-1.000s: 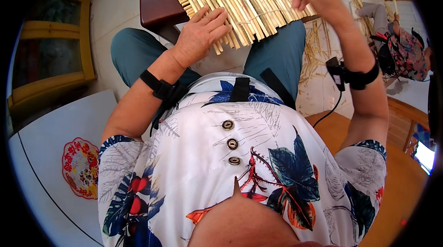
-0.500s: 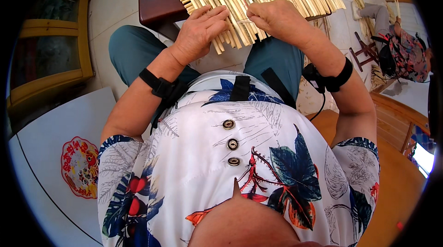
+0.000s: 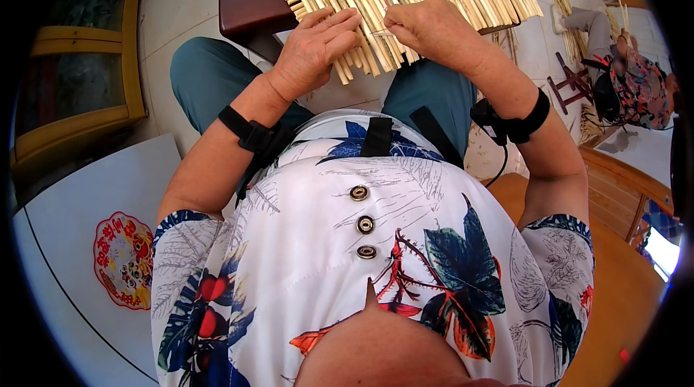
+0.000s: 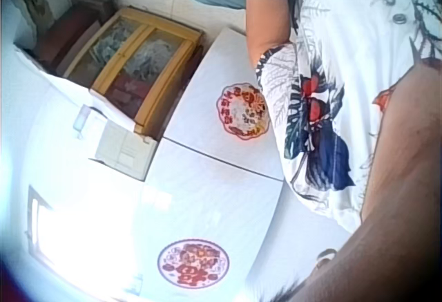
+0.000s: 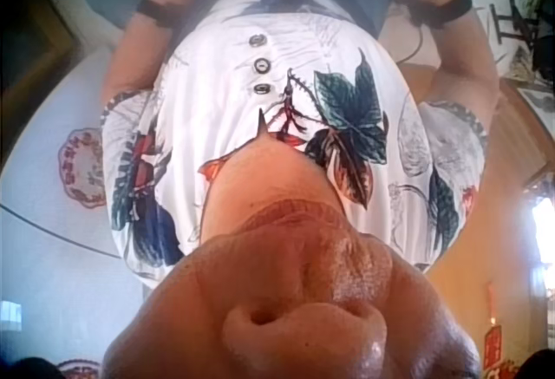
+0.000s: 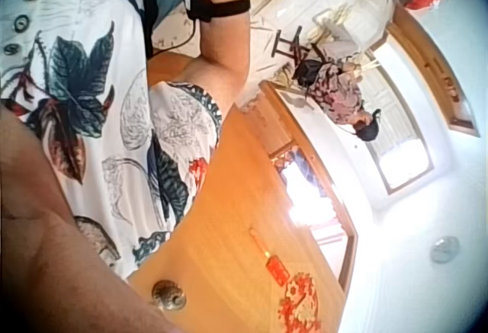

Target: The person weaves a bundle of bamboo strips using a white string. They hold the bundle in their left hand and wrap the string around the strips with their right hand, periodically tightening the knot to secure the assembly.

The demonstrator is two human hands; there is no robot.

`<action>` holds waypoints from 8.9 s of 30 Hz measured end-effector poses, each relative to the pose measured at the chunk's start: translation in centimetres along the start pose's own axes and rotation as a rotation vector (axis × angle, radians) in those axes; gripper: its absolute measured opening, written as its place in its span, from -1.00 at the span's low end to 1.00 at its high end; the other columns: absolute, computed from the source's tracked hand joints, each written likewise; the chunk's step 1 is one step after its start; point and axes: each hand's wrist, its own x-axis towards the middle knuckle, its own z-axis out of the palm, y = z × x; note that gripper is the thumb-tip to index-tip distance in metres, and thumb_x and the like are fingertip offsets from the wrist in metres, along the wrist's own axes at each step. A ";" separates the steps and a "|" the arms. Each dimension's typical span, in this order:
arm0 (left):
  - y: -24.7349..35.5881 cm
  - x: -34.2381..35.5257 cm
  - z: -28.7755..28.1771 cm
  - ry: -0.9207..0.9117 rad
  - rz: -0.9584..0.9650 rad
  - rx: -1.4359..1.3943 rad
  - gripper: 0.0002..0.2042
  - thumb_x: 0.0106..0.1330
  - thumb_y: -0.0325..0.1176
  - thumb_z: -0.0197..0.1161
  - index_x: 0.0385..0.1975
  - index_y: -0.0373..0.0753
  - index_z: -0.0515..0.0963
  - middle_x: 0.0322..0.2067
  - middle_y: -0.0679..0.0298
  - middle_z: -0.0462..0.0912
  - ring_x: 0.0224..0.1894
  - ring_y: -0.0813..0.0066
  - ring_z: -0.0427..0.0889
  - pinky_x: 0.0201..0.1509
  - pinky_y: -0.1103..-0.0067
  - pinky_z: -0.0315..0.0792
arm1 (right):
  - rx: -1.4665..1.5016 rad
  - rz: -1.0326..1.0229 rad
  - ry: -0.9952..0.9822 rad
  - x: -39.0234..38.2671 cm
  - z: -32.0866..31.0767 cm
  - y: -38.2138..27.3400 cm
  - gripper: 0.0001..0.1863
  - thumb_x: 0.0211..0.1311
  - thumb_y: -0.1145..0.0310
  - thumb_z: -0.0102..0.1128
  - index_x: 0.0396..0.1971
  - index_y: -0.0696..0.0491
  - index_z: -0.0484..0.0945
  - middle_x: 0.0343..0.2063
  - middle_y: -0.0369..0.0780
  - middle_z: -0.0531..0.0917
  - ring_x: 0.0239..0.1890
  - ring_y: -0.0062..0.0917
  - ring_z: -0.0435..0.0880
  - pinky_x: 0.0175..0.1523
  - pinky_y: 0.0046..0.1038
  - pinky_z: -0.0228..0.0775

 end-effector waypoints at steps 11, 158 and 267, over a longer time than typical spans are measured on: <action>0.1 0.0 -0.1 -0.005 -0.003 0.016 -0.62 -0.17 -0.71 0.20 -0.30 -0.18 0.44 0.02 0.22 0.51 0.18 0.35 0.39 0.23 0.36 0.25 | -0.013 0.002 -0.015 0.3 -0.7 -0.4 -0.90 0.05 0.34 0.09 -0.52 0.02 0.54 -0.63 -0.13 0.59 -0.50 -0.26 0.62 -0.37 -0.27 0.45; -1.1 16.6 -20.5 0.106 0.287 -1.164 -0.75 -0.04 -0.64 0.33 -0.31 -0.36 0.57 -0.45 0.28 0.62 -0.40 0.56 0.58 -0.22 0.68 0.46 | 0.335 -0.563 0.099 5.5 -23.0 0.1 -0.77 0.15 0.60 0.11 -0.17 0.16 0.58 -0.33 -0.27 0.67 -0.31 -0.66 0.56 -0.17 -0.62 0.41; -6.7 13.4 -17.1 0.793 -0.421 -0.714 -0.83 0.15 -0.49 0.25 -0.31 -0.30 0.43 -0.42 0.29 0.57 -0.39 0.67 0.52 -0.36 0.67 0.43 | 0.043 -0.571 1.059 19.4 -10.6 1.2 -0.82 -0.09 0.61 0.31 -0.42 0.13 0.55 -0.47 -0.25 0.51 -0.43 -0.47 0.55 -0.37 -0.50 0.43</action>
